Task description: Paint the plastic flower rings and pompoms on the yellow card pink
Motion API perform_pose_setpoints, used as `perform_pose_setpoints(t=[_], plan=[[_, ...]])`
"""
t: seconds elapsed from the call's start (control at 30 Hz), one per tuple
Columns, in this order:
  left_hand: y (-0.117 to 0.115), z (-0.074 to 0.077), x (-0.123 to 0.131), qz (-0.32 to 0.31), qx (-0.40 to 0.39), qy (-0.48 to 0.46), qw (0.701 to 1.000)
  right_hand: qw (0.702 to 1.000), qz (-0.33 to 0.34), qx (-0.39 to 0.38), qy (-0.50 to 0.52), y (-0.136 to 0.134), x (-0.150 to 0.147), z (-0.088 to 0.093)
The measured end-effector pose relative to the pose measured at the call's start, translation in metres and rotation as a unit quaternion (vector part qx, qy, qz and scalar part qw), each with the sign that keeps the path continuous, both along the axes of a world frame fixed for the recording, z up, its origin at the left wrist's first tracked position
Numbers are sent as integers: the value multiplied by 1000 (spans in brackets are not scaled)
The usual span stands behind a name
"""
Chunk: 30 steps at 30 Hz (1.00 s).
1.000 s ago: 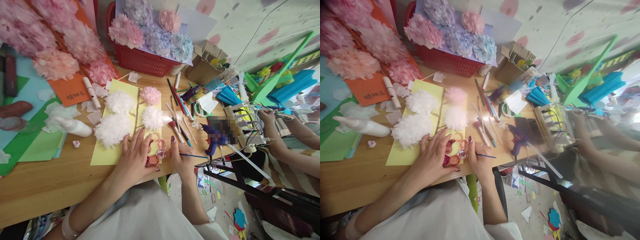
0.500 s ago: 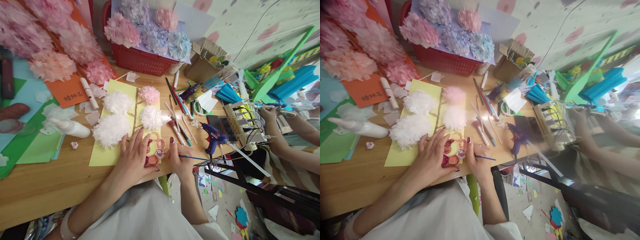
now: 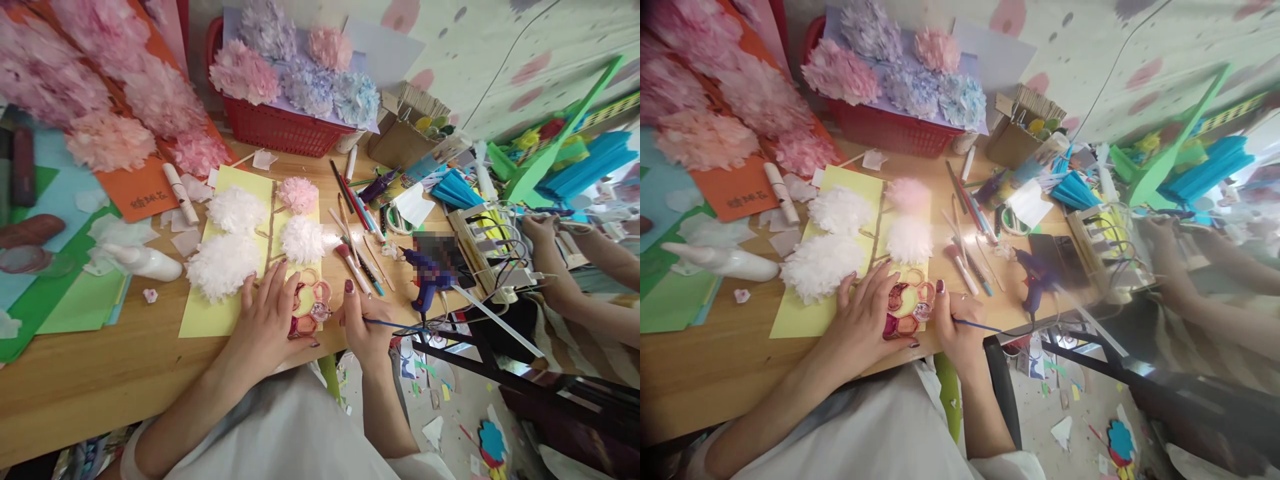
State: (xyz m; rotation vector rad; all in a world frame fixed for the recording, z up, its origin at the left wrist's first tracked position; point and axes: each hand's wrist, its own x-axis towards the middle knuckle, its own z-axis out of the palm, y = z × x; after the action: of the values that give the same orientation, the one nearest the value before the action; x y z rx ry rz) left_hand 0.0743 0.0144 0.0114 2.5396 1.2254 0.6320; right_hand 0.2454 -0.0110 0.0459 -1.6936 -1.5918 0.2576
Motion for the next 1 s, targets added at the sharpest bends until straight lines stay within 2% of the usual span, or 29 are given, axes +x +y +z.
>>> perform_pose_setpoints(t=[0.3, 0.63, 1.0], plan=[[0, -3, -1, -1, 3, 3, 1000, 1000, 13, -3, -11, -1, -4, -2], [0, -2, 0, 1, 23, -4, 1000, 998, -43, -1, -36, 0, 2, -6], [0, -1, 0, 0, 22, 5, 1000, 998, -49, -1, -39, -1, 2, -3]])
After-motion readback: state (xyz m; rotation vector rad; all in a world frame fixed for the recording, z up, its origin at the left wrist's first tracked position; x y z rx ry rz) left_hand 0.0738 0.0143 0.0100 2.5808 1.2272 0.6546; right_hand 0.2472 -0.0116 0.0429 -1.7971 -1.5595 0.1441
